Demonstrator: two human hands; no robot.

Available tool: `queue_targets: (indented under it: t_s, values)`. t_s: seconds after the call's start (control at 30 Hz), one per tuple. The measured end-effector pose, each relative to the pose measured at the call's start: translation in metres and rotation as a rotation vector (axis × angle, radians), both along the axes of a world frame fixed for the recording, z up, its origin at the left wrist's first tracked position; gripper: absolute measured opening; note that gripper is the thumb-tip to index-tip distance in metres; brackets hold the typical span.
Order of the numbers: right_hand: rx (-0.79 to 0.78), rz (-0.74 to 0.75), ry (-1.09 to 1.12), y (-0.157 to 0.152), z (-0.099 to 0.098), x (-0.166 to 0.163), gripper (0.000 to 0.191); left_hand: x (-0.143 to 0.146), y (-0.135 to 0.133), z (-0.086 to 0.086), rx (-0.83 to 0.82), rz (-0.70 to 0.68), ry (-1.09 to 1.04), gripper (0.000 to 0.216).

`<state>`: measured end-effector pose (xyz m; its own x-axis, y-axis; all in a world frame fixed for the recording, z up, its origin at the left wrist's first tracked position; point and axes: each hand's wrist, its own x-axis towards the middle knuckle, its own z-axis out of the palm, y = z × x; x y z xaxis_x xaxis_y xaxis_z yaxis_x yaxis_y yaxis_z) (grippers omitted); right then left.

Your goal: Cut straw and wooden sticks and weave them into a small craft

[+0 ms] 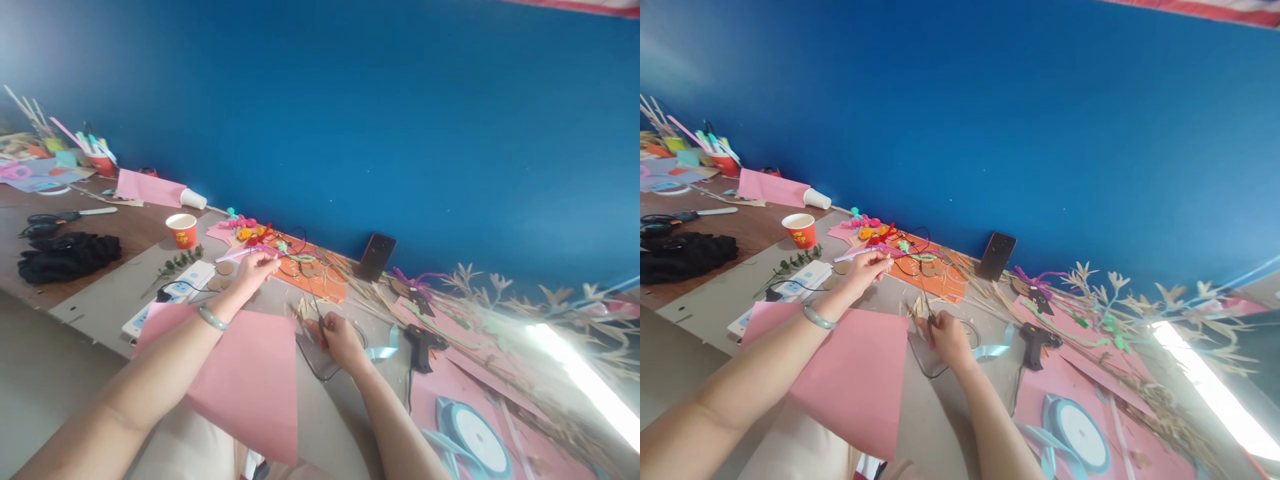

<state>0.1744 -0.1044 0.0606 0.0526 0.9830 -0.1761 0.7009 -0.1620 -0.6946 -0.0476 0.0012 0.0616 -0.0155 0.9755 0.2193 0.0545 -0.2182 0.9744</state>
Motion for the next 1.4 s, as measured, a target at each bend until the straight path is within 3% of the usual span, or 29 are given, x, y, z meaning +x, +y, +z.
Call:
queue_targets:
  t_s: [0.13,0.3,0.47,0.63,0.77,0.97,1.07,1.2,1.3,1.4]
  values:
    - [0.024,-0.017,0.01,0.0,0.0,0.0,0.03,0.0,-0.003,0.004,-0.014,0.011,-0.015,0.022]
    - [0.065,-0.048,-0.003,0.002,-0.001,0.0,0.034,0.007,-0.013,0.008,-0.038,-0.096,0.051,0.021]
    - [0.177,-0.12,0.126,0.002,-0.003,-0.001,0.038,0.022,-0.027,-0.004,0.04,-0.377,0.256,0.016]
    - [0.387,-0.122,0.272,-0.004,0.003,-0.006,0.038,0.034,-0.055,0.002,0.295,-0.602,0.487,0.025]
    - [0.461,-0.14,0.174,-0.009,0.009,-0.012,0.034,0.034,-0.07,0.013,0.42,-0.533,0.677,0.031]
    - [0.484,-0.148,0.078,-0.012,0.011,-0.016,0.024,0.035,-0.068,0.012,0.402,-0.53,0.67,0.026]
    - [0.529,-0.202,0.061,-0.013,0.02,-0.01,0.022,0.027,-0.056,0.012,0.34,-0.383,0.745,0.021]
    - [0.598,-0.333,0.138,-0.01,0.04,0.009,0.022,0.007,-0.034,0.018,0.176,-0.139,1.093,0.025]
    - [0.546,-0.354,0.087,-0.008,0.056,0.031,0.022,-0.006,-0.023,0.019,0.068,-0.097,1.321,0.026]
    - [0.469,-0.41,-0.164,-0.012,0.071,0.059,0.022,-0.016,-0.018,0.015,0.056,-0.129,1.377,0.026]
